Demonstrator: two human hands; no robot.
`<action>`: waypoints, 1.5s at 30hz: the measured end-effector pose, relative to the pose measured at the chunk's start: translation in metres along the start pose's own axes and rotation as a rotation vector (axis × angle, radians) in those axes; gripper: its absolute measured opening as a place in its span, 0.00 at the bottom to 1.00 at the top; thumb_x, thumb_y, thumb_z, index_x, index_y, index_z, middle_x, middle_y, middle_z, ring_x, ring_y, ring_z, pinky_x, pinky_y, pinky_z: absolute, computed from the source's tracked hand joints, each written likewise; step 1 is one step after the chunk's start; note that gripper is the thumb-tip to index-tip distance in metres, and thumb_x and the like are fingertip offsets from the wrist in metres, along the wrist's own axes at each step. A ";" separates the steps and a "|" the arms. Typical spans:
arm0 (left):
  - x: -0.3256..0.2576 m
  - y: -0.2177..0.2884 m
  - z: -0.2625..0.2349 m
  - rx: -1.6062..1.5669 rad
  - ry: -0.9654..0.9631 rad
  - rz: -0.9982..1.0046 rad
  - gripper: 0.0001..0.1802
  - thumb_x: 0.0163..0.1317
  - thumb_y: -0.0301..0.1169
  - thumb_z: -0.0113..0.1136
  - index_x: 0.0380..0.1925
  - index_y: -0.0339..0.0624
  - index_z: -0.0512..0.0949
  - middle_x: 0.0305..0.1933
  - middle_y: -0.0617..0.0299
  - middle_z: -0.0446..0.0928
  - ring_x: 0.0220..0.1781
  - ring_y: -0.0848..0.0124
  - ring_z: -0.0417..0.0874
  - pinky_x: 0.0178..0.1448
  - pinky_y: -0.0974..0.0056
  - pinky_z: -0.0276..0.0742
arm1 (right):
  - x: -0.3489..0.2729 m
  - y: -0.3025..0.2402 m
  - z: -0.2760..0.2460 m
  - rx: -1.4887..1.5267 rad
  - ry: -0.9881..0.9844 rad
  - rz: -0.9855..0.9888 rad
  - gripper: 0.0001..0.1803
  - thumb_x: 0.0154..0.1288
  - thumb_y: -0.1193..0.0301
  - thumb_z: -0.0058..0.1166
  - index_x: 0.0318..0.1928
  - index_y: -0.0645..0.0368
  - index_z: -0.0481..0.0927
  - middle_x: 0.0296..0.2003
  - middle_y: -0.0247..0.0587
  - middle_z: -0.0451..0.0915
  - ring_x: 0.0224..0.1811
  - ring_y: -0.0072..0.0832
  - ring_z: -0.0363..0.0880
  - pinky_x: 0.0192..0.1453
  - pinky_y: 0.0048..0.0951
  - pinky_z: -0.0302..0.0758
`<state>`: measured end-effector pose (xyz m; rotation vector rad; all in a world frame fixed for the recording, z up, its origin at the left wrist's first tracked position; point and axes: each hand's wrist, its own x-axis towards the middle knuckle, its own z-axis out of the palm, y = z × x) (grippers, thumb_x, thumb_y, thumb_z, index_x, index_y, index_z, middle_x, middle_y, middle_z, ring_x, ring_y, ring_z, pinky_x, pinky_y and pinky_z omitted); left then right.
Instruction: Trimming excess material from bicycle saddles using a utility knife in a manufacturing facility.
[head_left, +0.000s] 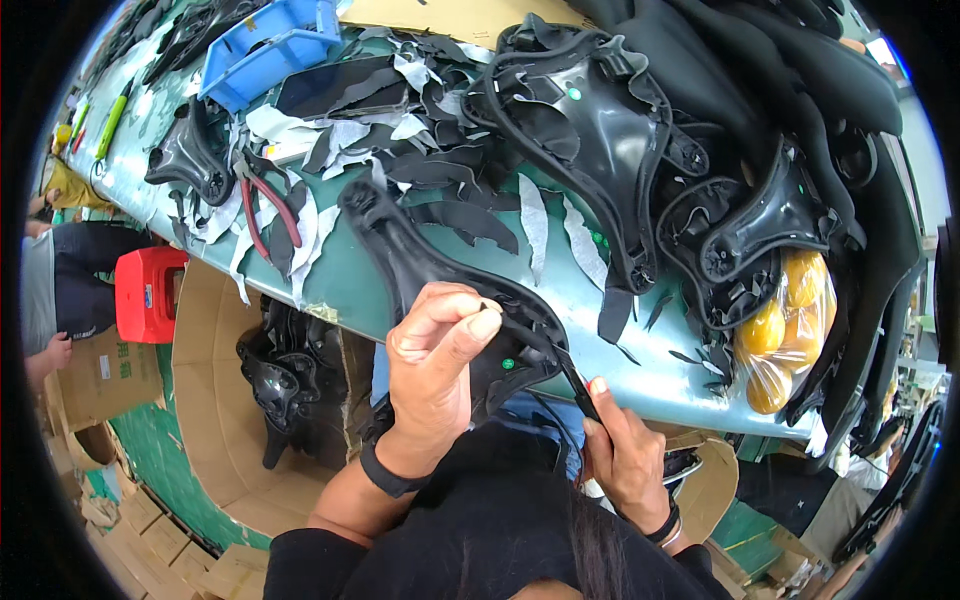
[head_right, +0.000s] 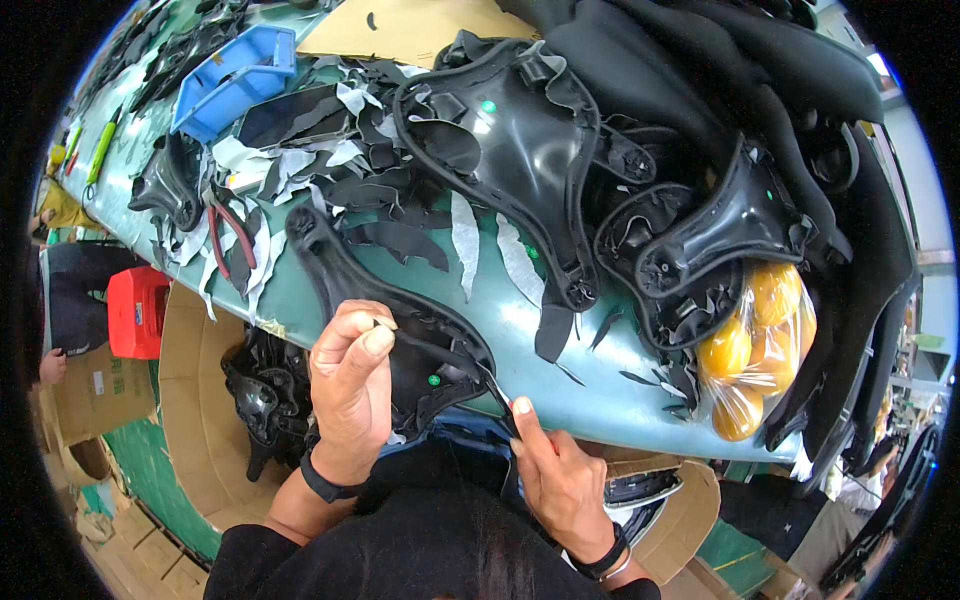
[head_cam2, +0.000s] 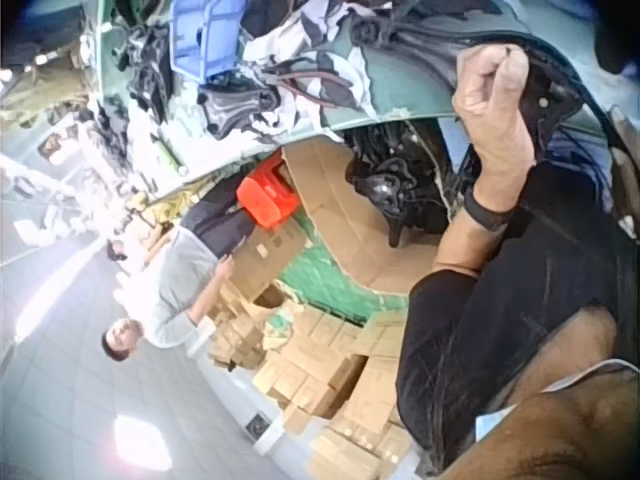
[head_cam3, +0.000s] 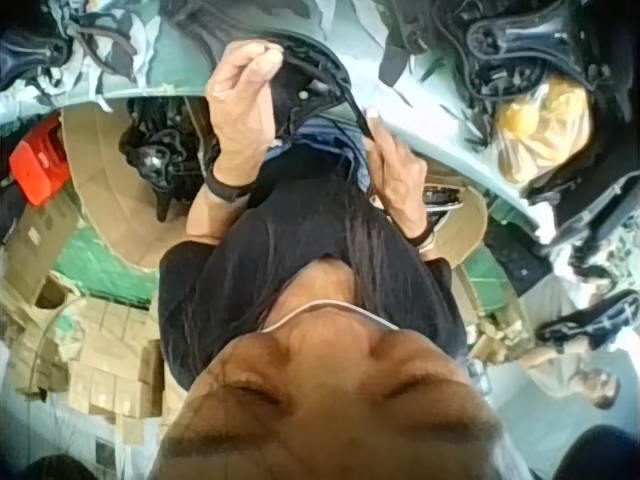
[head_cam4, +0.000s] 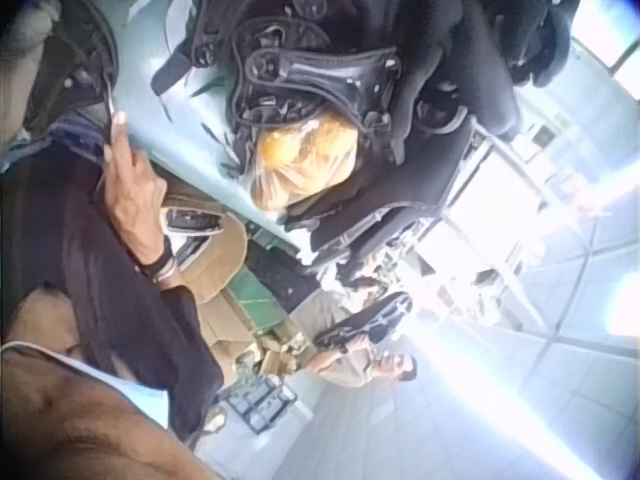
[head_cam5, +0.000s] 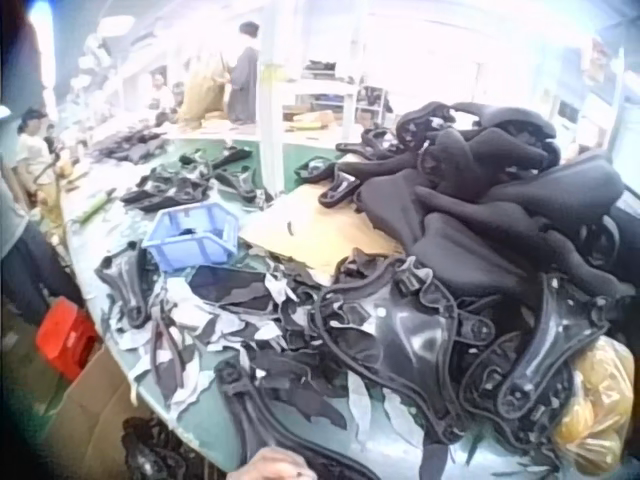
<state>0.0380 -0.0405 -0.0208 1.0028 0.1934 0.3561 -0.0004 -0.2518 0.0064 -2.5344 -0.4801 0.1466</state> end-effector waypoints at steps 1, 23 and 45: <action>-0.002 0.004 0.000 -0.025 -0.003 -0.131 0.05 0.57 0.21 0.63 0.34 0.36 0.79 0.40 0.61 0.76 0.43 0.74 0.74 0.50 0.68 0.69 | 0.004 0.002 0.000 -0.030 0.014 -0.021 0.29 0.58 0.72 0.63 0.62 0.49 0.74 0.23 0.42 0.73 0.19 0.39 0.75 0.23 0.40 0.71; 0.098 0.058 -0.042 1.346 -0.840 -0.139 0.34 0.46 0.42 0.74 0.51 0.36 0.74 0.47 0.49 0.80 0.51 0.50 0.79 0.55 0.57 0.73 | 0.062 0.002 -0.001 0.283 -0.105 0.082 0.28 0.62 0.76 0.58 0.64 0.57 0.69 0.41 0.54 0.82 0.38 0.47 0.83 0.38 0.38 0.78; 0.015 0.066 -0.059 0.735 -0.006 -0.447 0.27 0.58 0.34 0.67 0.54 0.32 0.72 0.45 0.55 0.80 0.47 0.72 0.80 0.53 0.67 0.74 | 0.037 -0.005 0.013 0.440 -0.404 0.105 0.32 0.66 0.71 0.56 0.69 0.54 0.61 0.38 0.53 0.82 0.27 0.50 0.80 0.32 0.41 0.76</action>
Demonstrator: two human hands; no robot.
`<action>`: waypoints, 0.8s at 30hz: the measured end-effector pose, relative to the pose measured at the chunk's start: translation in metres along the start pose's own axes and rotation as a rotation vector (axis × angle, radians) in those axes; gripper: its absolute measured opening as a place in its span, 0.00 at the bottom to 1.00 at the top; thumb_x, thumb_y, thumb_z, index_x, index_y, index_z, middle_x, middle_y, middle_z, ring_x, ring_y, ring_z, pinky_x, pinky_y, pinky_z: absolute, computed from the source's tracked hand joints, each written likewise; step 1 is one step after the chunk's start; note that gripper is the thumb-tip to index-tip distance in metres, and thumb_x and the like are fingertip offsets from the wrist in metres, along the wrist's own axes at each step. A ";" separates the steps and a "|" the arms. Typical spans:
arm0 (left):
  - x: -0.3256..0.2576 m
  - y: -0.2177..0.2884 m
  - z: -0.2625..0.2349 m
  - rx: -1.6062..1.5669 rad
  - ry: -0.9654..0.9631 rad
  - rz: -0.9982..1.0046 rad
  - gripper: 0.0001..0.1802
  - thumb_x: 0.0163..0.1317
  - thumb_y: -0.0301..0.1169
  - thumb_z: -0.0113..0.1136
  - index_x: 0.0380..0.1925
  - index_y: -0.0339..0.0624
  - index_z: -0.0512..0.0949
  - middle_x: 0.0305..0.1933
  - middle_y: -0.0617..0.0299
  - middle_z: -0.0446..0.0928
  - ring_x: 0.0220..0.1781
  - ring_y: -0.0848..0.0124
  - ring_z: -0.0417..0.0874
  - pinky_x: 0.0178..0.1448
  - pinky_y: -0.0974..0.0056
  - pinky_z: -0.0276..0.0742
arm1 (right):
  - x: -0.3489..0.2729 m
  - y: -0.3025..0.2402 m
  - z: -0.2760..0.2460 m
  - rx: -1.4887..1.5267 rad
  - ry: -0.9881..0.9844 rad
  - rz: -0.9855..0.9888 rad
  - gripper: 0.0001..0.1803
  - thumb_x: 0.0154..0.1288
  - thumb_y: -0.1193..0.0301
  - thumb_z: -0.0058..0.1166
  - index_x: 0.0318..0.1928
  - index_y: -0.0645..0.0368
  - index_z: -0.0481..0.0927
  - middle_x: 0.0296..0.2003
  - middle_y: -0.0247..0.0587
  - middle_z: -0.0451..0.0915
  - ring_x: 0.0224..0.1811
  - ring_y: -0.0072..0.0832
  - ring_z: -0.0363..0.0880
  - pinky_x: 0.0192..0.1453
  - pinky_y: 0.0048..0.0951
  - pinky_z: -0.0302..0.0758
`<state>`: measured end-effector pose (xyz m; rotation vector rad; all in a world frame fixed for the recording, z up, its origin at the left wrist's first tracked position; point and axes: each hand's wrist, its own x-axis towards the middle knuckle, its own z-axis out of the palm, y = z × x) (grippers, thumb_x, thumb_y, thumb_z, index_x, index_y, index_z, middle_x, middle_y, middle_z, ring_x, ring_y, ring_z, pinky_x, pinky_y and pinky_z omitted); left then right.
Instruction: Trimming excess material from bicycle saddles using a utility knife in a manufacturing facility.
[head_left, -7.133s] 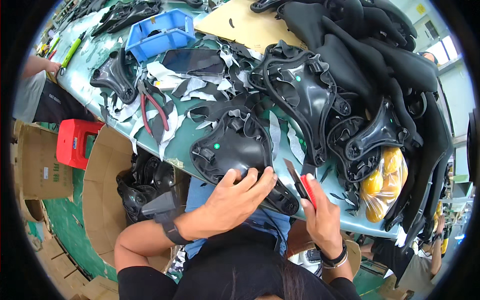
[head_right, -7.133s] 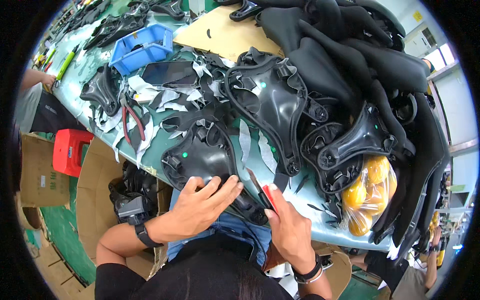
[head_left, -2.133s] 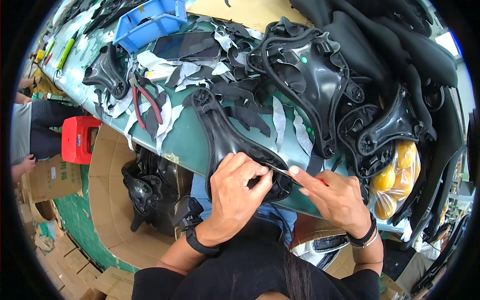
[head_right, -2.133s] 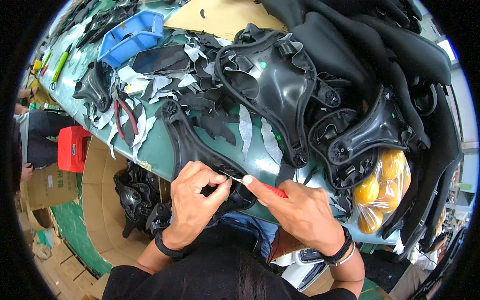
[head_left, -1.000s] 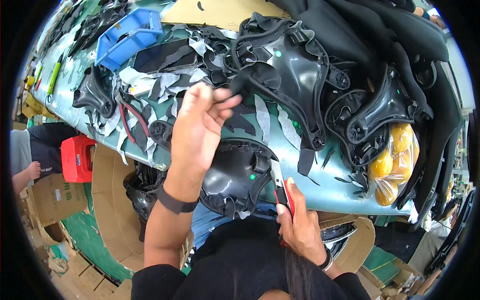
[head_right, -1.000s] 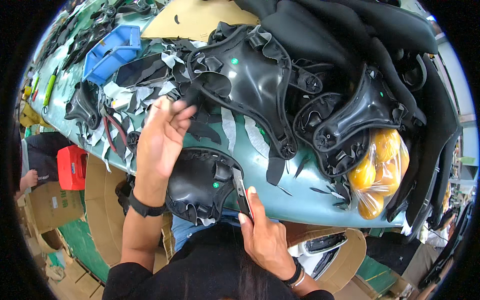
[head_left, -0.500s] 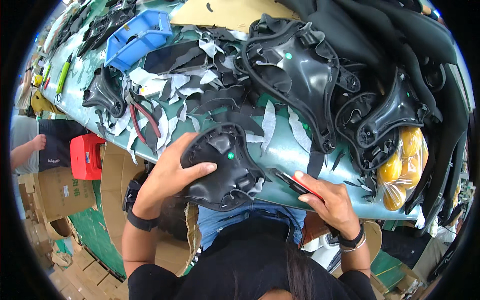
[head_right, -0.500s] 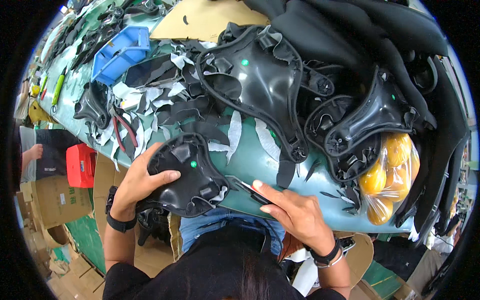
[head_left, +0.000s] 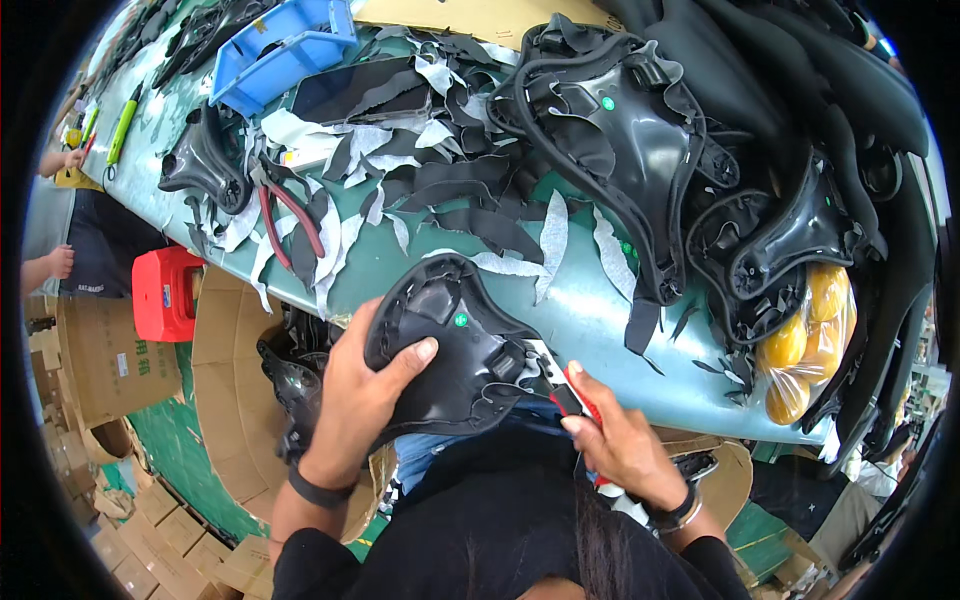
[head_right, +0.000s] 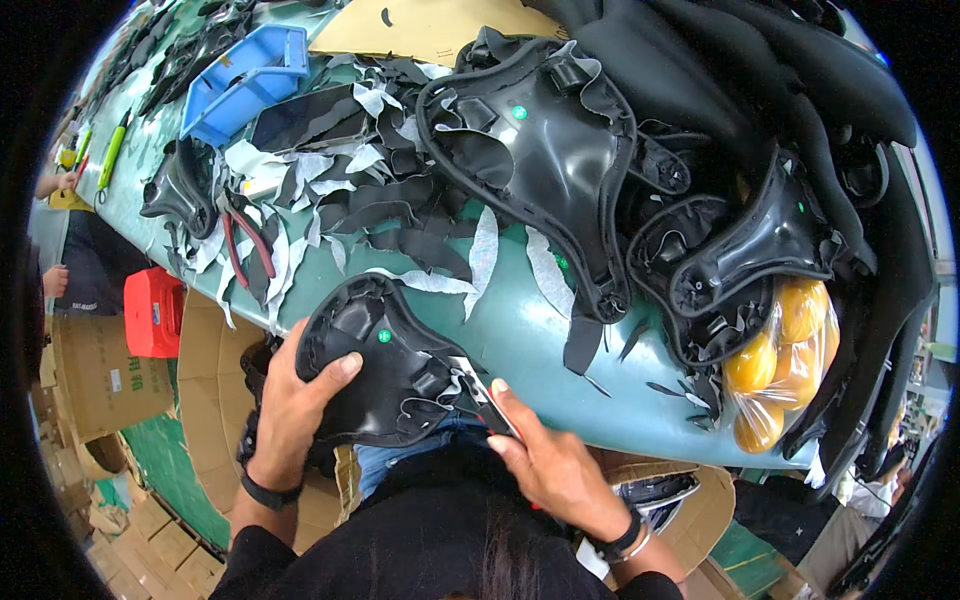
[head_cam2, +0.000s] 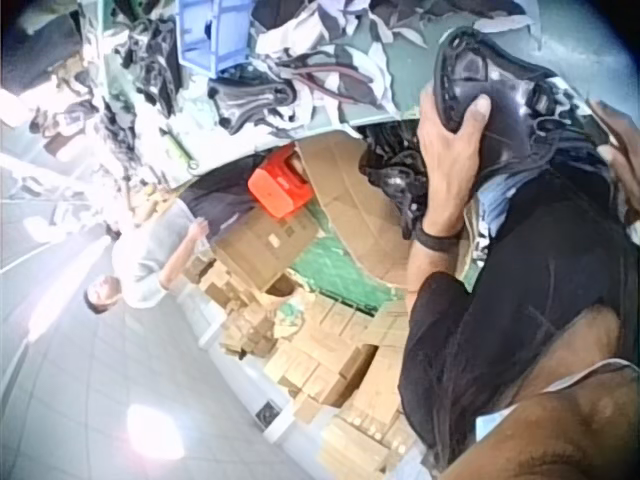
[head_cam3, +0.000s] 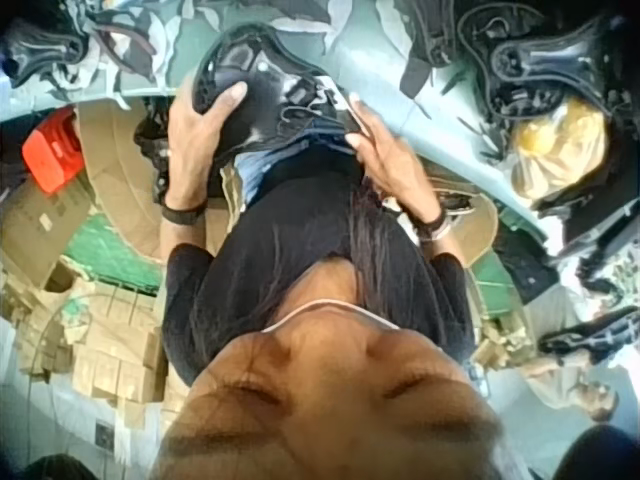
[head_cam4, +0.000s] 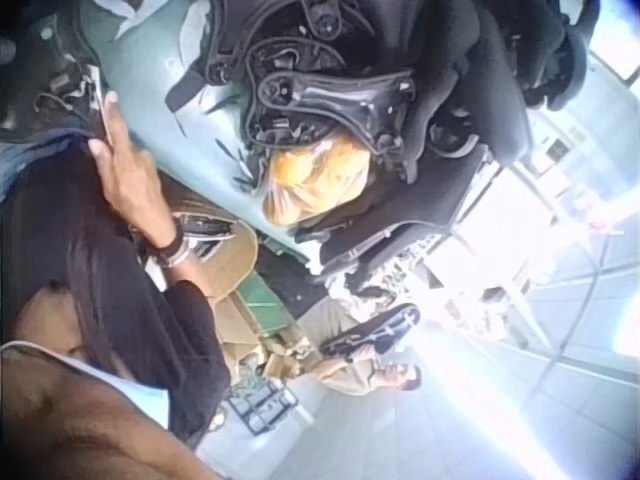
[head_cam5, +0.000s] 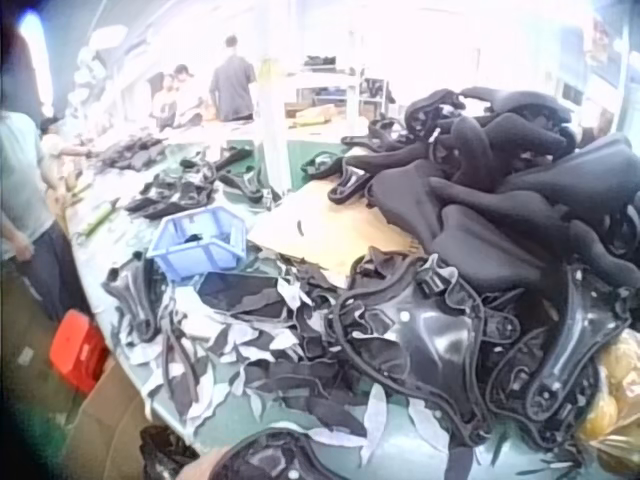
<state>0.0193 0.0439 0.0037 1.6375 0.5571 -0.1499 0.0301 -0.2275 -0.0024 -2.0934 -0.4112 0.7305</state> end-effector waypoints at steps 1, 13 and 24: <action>-0.006 -0.002 0.006 -0.045 0.045 0.000 0.26 0.58 0.33 0.67 0.54 0.31 0.72 0.46 0.56 0.80 0.47 0.72 0.80 0.54 0.67 0.74 | -0.006 -0.003 0.005 0.060 -0.024 0.131 0.32 0.68 0.71 0.55 0.70 0.54 0.59 0.34 0.51 0.82 0.24 0.46 0.81 0.30 0.38 0.76; -0.056 -0.028 0.032 -0.023 0.315 0.023 0.31 0.59 0.37 0.68 0.57 0.31 0.68 0.46 0.54 0.79 0.46 0.69 0.80 0.53 0.64 0.74 | -0.052 -0.021 0.002 0.260 -0.189 0.307 0.35 0.71 0.71 0.51 0.73 0.54 0.49 0.24 0.37 0.76 0.19 0.22 0.75 0.25 0.26 0.74; -0.049 -0.032 0.012 0.094 0.219 0.162 0.33 0.57 0.39 0.68 0.58 0.32 0.67 0.49 0.47 0.79 0.52 0.63 0.80 0.58 0.61 0.73 | 0.045 -0.023 0.005 -0.146 0.096 -0.414 0.30 0.60 0.79 0.56 0.63 0.66 0.65 0.48 0.62 0.76 0.52 0.57 0.76 0.55 0.42 0.73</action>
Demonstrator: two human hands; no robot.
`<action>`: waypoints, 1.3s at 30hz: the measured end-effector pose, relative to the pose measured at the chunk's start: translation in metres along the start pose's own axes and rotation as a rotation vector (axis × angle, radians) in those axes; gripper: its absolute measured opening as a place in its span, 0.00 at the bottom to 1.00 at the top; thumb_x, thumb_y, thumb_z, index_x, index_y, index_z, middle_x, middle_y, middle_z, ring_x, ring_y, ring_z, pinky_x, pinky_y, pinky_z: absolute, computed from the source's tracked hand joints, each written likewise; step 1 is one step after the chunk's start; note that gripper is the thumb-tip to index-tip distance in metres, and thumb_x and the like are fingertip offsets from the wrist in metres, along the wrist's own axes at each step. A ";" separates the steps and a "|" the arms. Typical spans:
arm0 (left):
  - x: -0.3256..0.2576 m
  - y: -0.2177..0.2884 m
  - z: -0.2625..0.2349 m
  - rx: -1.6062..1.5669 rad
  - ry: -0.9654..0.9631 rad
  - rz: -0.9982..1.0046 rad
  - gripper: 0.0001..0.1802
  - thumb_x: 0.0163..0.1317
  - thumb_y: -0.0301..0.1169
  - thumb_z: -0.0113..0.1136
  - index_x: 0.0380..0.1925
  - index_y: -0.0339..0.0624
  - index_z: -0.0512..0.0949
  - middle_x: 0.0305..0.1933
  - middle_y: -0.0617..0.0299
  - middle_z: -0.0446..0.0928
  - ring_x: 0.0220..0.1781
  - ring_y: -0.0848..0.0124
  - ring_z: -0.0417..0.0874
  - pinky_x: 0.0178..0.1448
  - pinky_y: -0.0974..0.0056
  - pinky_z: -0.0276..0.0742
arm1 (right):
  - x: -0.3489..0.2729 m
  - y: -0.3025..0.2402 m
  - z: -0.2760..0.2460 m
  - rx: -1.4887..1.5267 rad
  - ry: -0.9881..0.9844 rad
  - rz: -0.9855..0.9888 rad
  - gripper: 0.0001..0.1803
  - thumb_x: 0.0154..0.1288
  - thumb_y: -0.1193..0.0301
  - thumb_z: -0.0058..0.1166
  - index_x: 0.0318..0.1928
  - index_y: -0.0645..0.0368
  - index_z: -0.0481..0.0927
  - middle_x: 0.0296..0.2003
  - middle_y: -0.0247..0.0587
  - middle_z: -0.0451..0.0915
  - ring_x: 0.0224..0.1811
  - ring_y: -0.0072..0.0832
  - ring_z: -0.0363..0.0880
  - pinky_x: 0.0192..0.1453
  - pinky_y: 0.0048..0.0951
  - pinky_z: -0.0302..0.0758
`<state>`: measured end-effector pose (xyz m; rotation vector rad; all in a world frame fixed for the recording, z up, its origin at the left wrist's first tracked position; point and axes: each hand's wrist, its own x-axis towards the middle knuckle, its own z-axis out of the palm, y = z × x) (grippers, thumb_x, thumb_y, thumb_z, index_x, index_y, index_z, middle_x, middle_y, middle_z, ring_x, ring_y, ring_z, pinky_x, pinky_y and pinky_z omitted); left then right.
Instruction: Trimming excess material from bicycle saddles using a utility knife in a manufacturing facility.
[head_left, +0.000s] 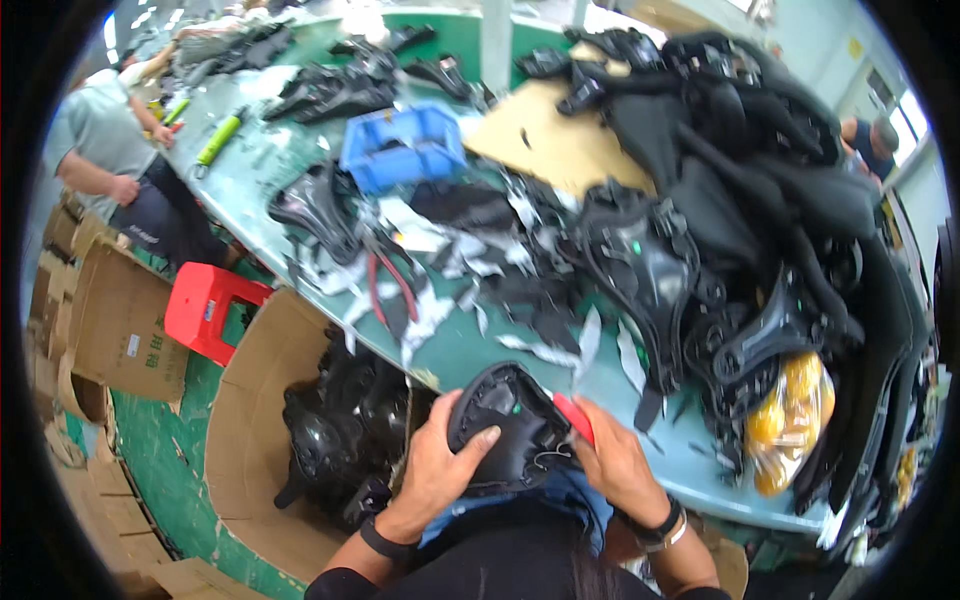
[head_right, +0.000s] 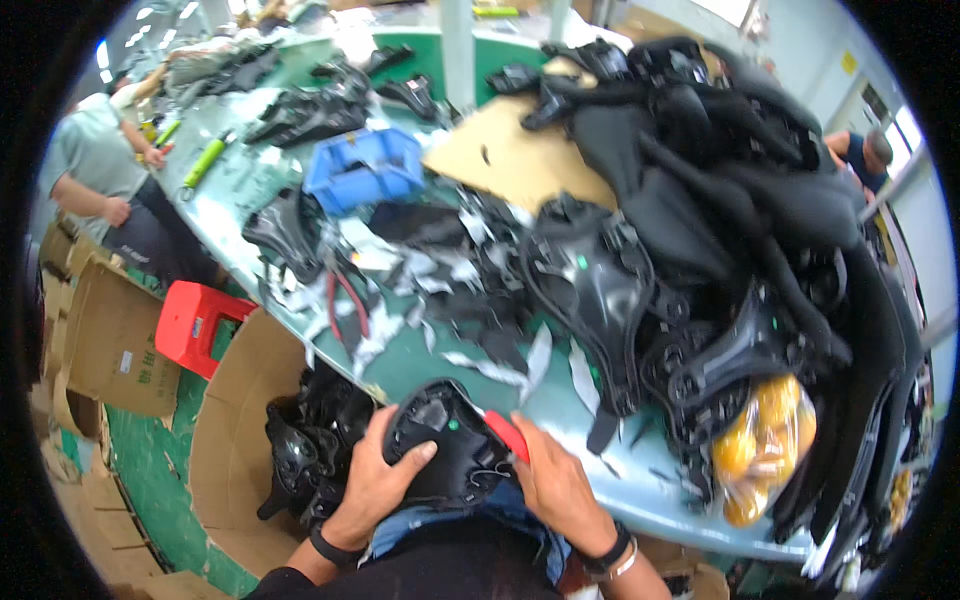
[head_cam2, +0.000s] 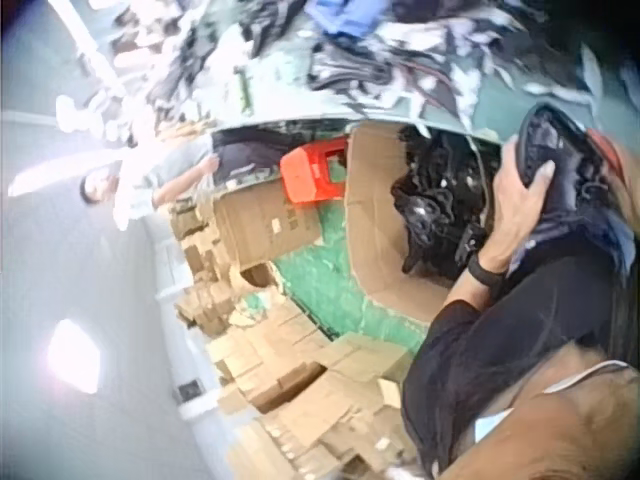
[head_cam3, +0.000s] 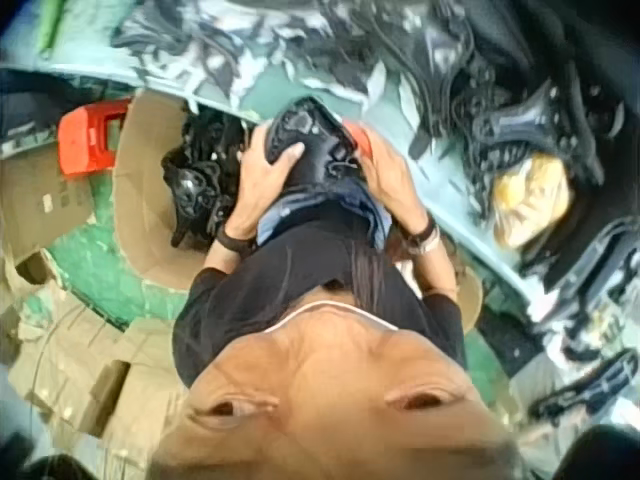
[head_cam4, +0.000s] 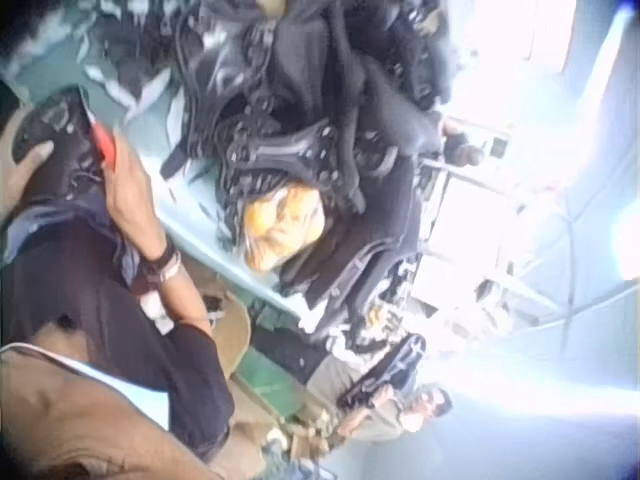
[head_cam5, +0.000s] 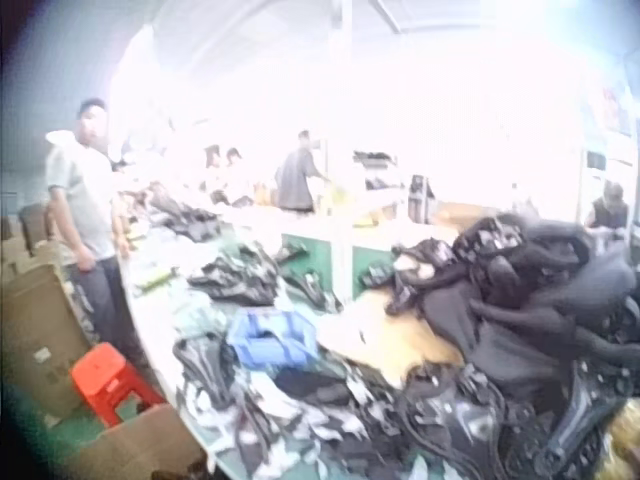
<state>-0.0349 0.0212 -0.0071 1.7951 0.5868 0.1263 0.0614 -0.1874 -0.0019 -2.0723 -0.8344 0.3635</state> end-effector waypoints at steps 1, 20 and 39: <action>0.005 0.000 0.003 0.008 -0.004 0.006 0.34 0.58 0.40 0.68 0.58 0.30 0.67 0.48 0.43 0.79 0.53 0.58 0.81 0.57 0.60 0.74 | -0.005 -0.007 -0.004 0.059 -0.032 0.087 0.28 0.61 0.76 0.57 0.62 0.66 0.66 0.47 0.61 0.77 0.50 0.57 0.76 0.54 0.41 0.74; 0.077 0.059 0.079 0.364 -0.107 0.562 0.18 0.57 0.35 0.62 0.44 0.39 0.71 0.41 0.51 0.71 0.42 0.51 0.78 0.39 0.51 0.76 | 0.076 -0.005 -0.059 0.174 0.174 0.281 0.22 0.50 0.75 0.64 0.48 0.62 0.75 0.30 0.31 0.76 0.32 0.20 0.72 0.39 0.24 0.71; 0.100 0.043 0.087 -0.060 -0.110 0.345 0.06 0.52 0.26 0.69 0.30 0.38 0.83 0.24 0.64 0.72 0.22 0.76 0.74 0.27 0.69 0.69 | 0.008 -0.022 -0.088 -0.492 0.237 0.132 0.27 0.62 0.72 0.58 0.63 0.50 0.73 0.25 0.46 0.81 0.21 0.41 0.78 0.23 0.36 0.69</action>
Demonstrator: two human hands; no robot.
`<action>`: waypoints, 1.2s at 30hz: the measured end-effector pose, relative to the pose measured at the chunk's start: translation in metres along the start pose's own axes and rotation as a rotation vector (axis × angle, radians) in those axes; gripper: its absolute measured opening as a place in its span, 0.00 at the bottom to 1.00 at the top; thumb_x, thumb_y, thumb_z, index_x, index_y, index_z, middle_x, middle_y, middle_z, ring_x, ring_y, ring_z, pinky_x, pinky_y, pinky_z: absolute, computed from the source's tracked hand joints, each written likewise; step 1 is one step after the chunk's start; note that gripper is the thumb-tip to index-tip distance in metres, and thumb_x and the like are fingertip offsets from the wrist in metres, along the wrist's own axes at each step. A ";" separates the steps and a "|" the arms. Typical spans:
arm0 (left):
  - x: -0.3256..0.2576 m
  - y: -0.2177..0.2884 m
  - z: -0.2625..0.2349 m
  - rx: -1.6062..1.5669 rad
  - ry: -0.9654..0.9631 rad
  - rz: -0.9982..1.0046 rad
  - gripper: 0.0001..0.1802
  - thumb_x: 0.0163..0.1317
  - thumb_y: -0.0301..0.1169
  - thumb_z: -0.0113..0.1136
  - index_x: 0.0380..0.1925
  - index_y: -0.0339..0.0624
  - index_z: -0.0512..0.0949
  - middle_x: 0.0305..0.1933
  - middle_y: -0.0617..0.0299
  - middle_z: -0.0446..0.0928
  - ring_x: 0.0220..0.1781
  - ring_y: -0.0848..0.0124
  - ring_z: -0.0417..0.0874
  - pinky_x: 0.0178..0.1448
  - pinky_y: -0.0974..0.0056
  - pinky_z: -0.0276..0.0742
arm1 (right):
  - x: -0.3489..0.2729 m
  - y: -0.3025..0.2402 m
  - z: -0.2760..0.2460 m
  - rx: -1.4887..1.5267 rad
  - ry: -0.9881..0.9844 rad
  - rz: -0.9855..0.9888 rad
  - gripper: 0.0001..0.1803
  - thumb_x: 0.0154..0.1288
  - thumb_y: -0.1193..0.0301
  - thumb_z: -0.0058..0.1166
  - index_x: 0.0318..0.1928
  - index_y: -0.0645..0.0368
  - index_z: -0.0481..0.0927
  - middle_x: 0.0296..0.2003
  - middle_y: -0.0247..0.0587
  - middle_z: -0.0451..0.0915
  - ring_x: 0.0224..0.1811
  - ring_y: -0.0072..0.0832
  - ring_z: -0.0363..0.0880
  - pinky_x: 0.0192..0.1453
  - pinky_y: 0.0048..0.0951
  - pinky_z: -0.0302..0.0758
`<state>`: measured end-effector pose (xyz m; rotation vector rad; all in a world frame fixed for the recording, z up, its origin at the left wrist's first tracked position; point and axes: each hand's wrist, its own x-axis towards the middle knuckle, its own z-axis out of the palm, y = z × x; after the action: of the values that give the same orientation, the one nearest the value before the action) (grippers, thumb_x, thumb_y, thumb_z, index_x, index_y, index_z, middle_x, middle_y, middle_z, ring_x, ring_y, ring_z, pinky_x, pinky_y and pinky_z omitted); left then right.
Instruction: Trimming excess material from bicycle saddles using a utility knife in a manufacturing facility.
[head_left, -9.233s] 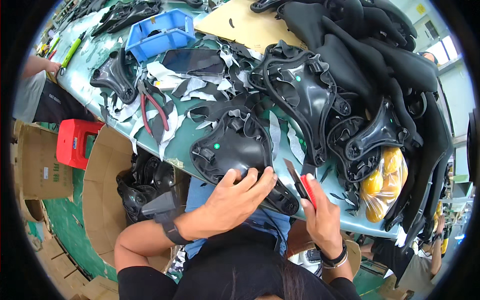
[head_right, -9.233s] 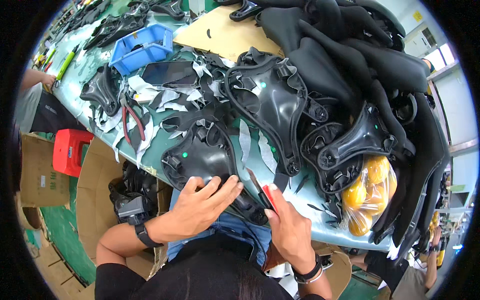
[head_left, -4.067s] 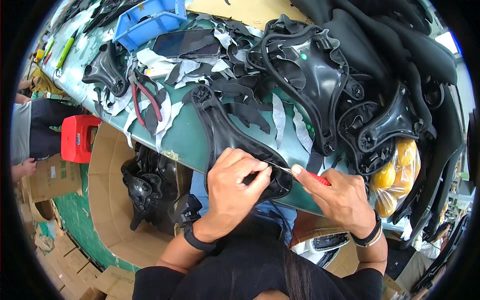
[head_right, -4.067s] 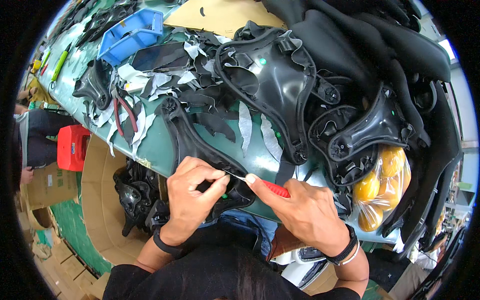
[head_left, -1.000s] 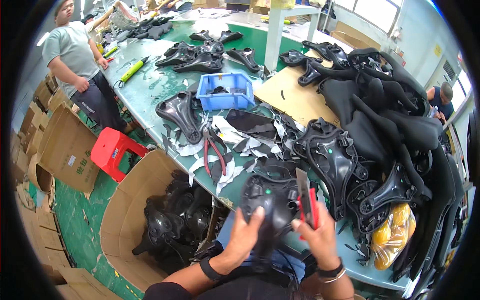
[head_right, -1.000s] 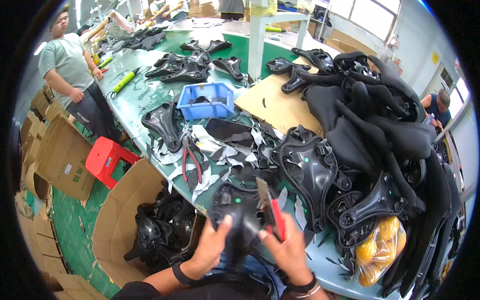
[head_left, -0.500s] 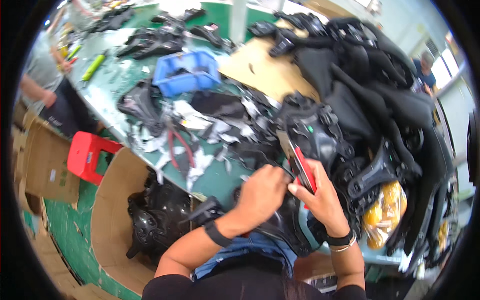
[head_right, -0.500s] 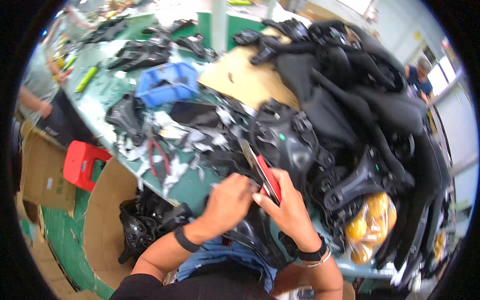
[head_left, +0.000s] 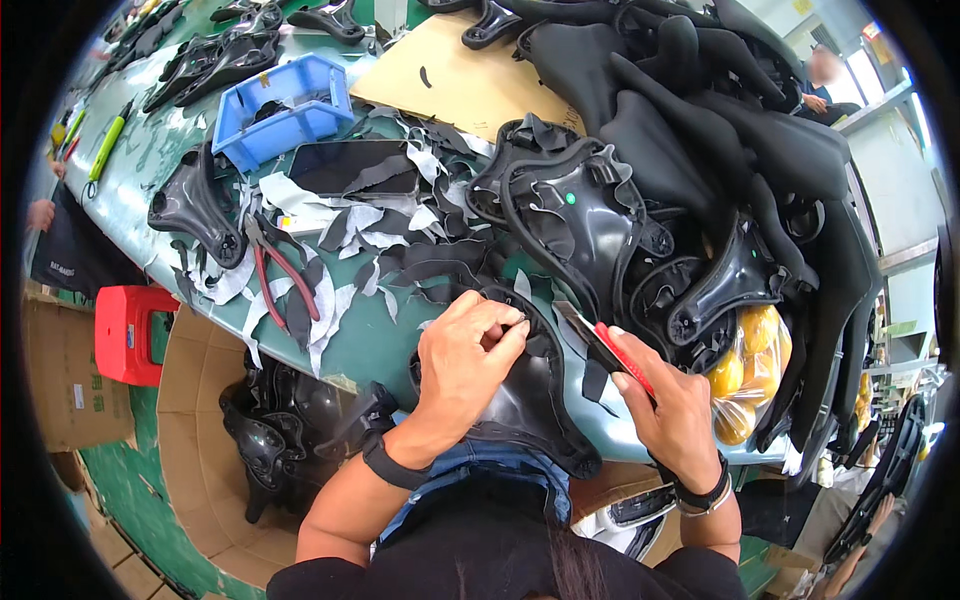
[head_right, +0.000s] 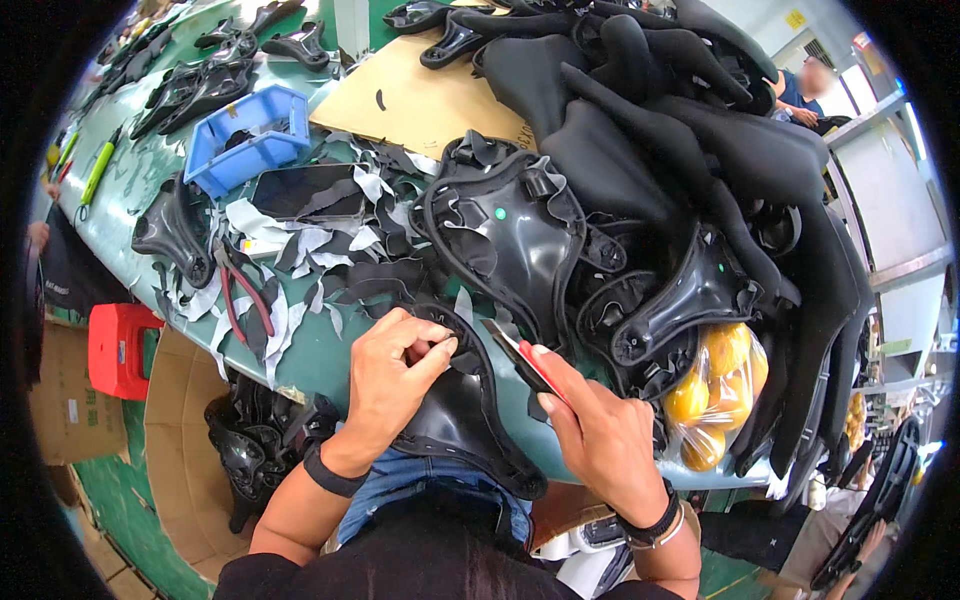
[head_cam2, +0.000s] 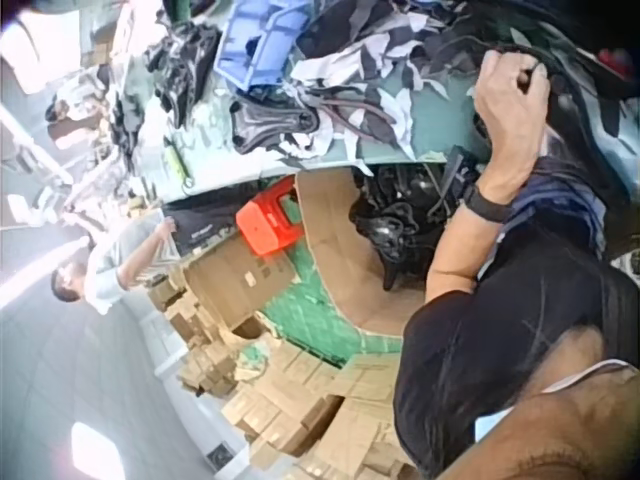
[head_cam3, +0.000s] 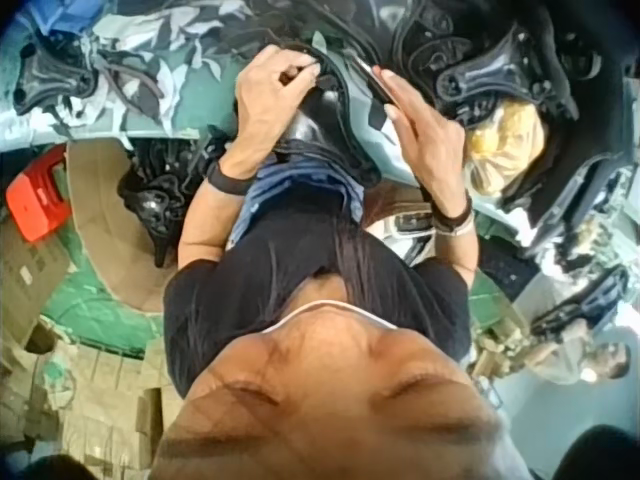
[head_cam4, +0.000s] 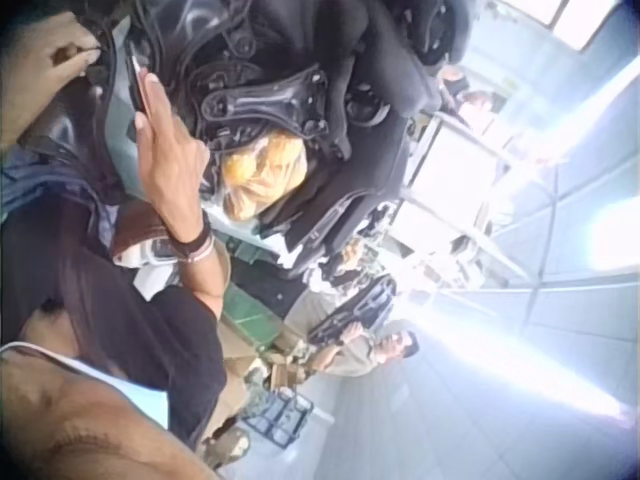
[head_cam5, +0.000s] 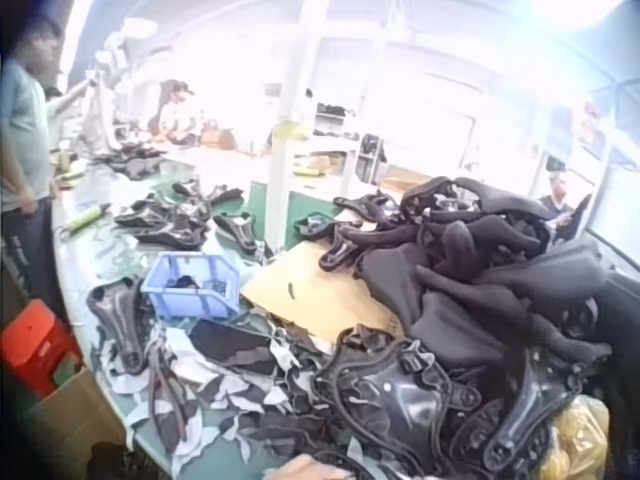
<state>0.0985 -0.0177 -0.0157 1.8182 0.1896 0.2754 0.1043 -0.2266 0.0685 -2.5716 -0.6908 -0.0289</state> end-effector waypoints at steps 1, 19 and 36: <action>0.000 0.004 -0.001 -0.015 0.025 0.007 0.04 0.51 0.24 0.68 0.28 0.37 0.83 0.23 0.64 0.73 0.22 0.77 0.74 0.27 0.71 0.68 | 0.007 -0.010 -0.005 -0.033 -0.077 0.002 0.25 0.61 0.73 0.58 0.60 0.52 0.75 0.31 0.48 0.83 0.24 0.41 0.80 0.27 0.33 0.73; 0.010 -0.020 -0.013 -0.955 0.287 -0.210 0.10 0.64 0.26 0.61 0.44 0.36 0.77 0.40 0.63 0.80 0.37 0.76 0.79 0.44 0.70 0.75 | -0.049 -0.027 0.037 -0.118 -0.080 0.085 0.26 0.63 0.66 0.59 0.61 0.54 0.71 0.24 0.44 0.79 0.23 0.42 0.79 0.29 0.40 0.73; 0.044 0.003 -0.185 -0.608 0.036 -0.215 0.17 0.67 0.37 0.57 0.49 0.37 0.78 0.47 0.60 0.81 0.42 0.72 0.81 0.49 0.65 0.77 | -0.029 -0.006 0.048 0.941 0.180 0.328 0.15 0.63 0.79 0.58 0.47 0.67 0.68 0.40 0.46 0.84 0.39 0.28 0.85 0.44 0.26 0.79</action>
<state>0.0880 0.1649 0.0366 1.1809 0.2895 0.1866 0.0713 -0.2143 0.0242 -1.7063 -0.1304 0.1379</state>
